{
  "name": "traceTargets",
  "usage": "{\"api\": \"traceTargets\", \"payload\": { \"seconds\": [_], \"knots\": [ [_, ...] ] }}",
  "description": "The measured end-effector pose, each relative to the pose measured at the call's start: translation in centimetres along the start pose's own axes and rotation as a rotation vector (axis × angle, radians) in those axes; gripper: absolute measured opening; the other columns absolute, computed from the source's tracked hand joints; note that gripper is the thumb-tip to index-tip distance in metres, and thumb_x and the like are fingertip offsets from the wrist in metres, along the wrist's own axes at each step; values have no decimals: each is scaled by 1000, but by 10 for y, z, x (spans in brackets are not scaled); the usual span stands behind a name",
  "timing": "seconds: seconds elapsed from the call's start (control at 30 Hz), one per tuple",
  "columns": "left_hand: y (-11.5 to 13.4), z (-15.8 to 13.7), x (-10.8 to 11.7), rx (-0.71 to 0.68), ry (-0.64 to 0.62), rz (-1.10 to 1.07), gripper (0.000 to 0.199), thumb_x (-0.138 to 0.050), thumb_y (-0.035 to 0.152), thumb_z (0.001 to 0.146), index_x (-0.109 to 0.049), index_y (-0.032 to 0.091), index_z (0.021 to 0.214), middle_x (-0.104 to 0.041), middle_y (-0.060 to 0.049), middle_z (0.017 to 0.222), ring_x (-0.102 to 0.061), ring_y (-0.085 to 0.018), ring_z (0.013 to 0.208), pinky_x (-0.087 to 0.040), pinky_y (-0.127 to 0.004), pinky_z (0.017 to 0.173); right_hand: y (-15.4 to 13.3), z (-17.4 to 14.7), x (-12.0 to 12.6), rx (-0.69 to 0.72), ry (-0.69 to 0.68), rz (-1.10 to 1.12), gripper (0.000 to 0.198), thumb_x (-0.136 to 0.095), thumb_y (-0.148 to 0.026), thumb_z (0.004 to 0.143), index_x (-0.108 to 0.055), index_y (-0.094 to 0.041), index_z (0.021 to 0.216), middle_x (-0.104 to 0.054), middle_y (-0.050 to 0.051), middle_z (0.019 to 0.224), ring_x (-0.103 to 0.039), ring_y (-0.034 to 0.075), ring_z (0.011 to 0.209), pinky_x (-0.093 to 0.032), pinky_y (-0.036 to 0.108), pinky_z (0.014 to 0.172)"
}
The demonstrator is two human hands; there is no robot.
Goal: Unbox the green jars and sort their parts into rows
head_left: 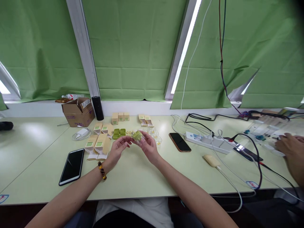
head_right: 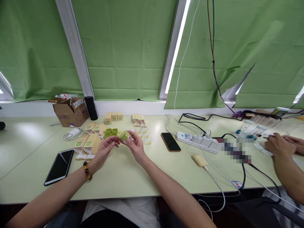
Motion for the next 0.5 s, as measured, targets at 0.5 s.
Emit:
{"api": "traceTargets", "payload": {
  "seconds": [0.5],
  "knots": [
    [0, -1, 1, 26, 26, 59, 34, -77, 44, 89, -73, 19, 113, -75, -13, 115, -68, -23, 98, -54, -37, 89, 29, 10, 15, -291, 32, 235, 51, -50, -67, 98, -67, -19, 104, -77, 13, 90, -72, 25, 78, -60, 41, 70]
  ]
}}
Point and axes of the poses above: each hand's wrist, its own z-axis towards the middle knuckle, its own x-axis out of the back of the hand, y = z × x, the point moved 7 cm from there along z, towards the middle knuckle
